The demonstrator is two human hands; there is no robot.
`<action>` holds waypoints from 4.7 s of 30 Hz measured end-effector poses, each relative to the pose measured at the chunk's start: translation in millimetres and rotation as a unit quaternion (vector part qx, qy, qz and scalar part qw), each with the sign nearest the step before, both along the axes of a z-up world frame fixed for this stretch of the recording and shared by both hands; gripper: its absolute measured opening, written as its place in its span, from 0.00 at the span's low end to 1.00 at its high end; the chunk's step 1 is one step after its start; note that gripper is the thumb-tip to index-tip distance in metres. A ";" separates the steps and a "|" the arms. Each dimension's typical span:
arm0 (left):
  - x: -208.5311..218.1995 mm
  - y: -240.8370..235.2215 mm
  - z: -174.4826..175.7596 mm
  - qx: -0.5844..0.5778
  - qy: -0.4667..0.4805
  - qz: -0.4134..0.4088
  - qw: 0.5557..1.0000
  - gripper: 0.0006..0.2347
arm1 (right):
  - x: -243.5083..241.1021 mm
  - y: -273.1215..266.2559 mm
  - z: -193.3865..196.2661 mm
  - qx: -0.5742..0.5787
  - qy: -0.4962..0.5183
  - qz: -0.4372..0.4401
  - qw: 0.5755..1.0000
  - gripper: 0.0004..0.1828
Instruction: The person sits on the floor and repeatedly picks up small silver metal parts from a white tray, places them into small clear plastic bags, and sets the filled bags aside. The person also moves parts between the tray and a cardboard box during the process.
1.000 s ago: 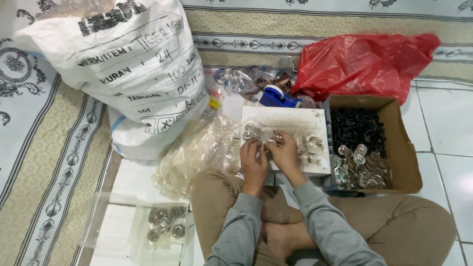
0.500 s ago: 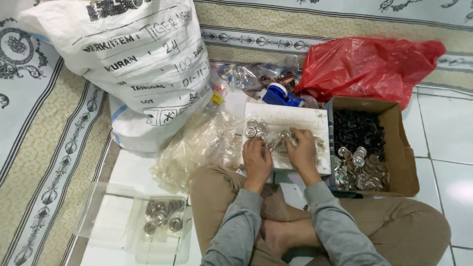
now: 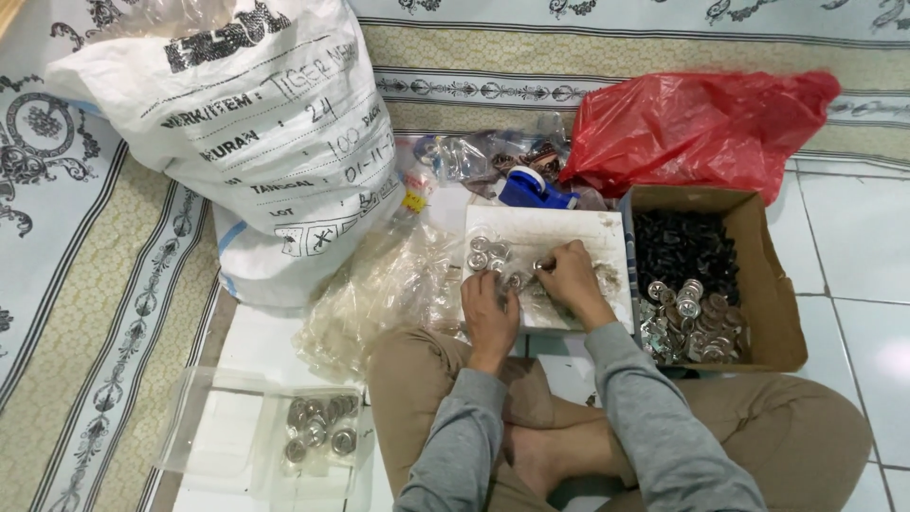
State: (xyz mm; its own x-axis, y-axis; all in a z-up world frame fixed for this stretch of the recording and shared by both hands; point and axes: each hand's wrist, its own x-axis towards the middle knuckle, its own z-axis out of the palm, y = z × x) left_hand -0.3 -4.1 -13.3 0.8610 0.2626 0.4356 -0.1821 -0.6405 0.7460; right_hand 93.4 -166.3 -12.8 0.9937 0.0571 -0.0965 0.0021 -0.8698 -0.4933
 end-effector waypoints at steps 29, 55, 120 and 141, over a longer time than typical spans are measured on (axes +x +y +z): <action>-0.6 -0.8 4.1 0.022 0.004 0.024 0.999 0.09 | -37.5 27.6 3.9 0.356 0.117 -0.081 0.924 0.19; 14.4 -14.6 -25.3 0.070 0.029 -0.025 0.997 0.10 | -80.9 22.4 37.7 0.138 -0.108 -0.022 0.984 0.18; 3.0 -19.9 22.2 0.156 0.149 -0.125 0.968 0.22 | -71.0 -15.5 -0.6 0.133 -0.110 0.051 0.984 0.11; -0.2 -19.2 -7.3 0.090 0.110 -0.140 0.980 0.27 | -104.7 -13.6 37.3 0.265 -0.098 -0.070 0.957 0.16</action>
State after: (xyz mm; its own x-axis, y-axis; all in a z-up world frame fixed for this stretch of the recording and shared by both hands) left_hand -0.5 -23.3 -20.6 0.9663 -0.0613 0.2499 -0.2174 -0.7137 0.6659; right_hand -11.3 -179.9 24.5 0.9913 -0.0886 0.0977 0.0412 -0.4953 -0.8677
